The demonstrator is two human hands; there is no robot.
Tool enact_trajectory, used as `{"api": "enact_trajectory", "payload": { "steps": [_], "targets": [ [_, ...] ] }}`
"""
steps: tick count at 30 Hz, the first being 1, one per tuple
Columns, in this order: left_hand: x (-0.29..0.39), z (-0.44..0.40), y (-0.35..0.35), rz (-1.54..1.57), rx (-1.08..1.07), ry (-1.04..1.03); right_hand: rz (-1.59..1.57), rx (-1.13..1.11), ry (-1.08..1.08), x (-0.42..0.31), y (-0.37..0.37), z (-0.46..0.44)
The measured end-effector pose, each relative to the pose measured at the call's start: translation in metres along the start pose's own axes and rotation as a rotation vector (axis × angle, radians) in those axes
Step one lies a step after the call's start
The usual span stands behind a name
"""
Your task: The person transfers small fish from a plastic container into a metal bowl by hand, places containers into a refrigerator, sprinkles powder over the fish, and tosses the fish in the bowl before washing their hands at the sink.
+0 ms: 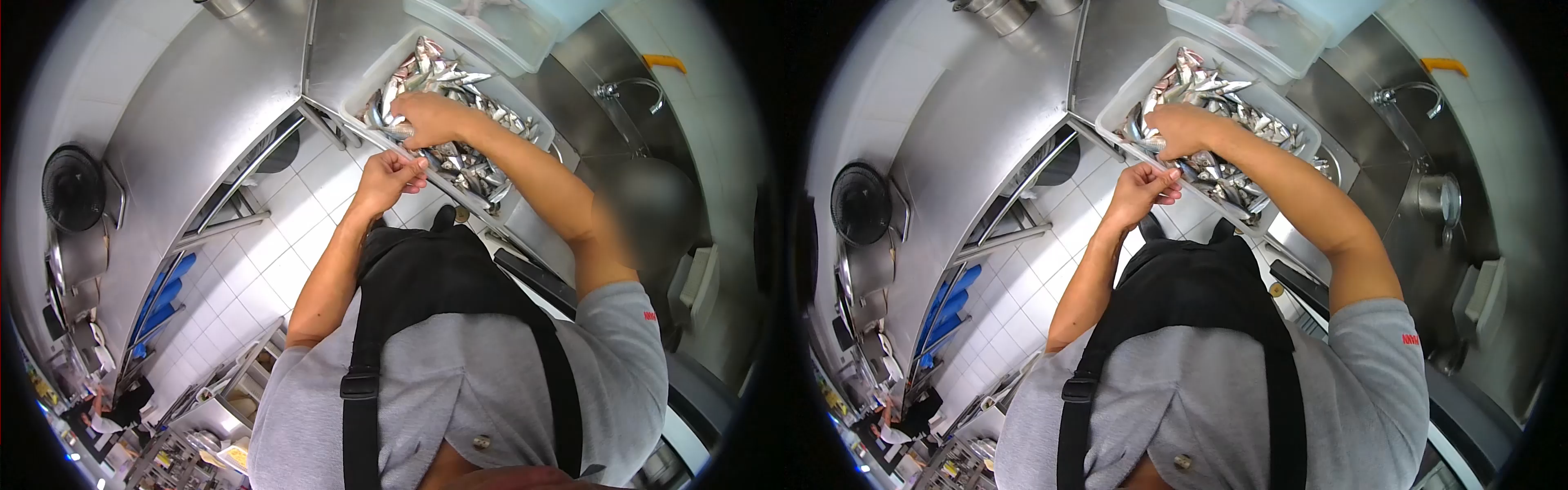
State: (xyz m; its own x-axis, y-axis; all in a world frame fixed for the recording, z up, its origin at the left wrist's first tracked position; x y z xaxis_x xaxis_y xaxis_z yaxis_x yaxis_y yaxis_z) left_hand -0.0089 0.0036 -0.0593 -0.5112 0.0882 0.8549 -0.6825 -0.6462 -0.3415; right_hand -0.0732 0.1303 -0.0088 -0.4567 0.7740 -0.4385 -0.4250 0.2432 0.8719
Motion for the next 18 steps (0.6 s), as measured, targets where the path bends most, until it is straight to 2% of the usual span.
{"api": "enact_trajectory", "payload": {
  "steps": [3, 7, 8, 14, 18],
  "targets": [
    [0.003, 0.001, -0.002, -0.001, 0.008, 0.006, -0.037, -0.105, -0.199, -0.015, 0.009, 0.014],
    [0.002, 0.002, -0.002, -0.018, 0.005, 0.002, -0.351, 0.034, -0.107, 0.017, 0.011, 0.035],
    [0.001, 0.002, -0.002, -0.015, 0.007, 0.001, -0.309, 0.148, -0.034, 0.034, 0.011, 0.042],
    [-0.002, 0.0, -0.002, -0.03, 0.036, -0.003, -0.85, 0.369, -0.262, 0.052, 0.077, 0.164],
    [-0.002, 0.0, -0.002, -0.017, 0.05, 0.011, -0.818, 0.711, -0.505, 0.072, 0.098, 0.28]
  ]
}}
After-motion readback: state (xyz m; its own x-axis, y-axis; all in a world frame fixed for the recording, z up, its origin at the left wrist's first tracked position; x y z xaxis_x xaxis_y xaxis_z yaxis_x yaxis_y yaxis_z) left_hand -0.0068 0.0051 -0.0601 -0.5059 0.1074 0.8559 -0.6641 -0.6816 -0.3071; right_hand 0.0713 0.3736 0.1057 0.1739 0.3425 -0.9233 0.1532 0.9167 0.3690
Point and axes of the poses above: each hand's wrist, its own z-axis away from the middle knuckle, its own y-axis out of the back of the hand, x = y × z, the point moved 6 cm from there along -z, towards the middle knuckle, and after that the axes turned 13 degrees about -x, right-handed, at the moved point
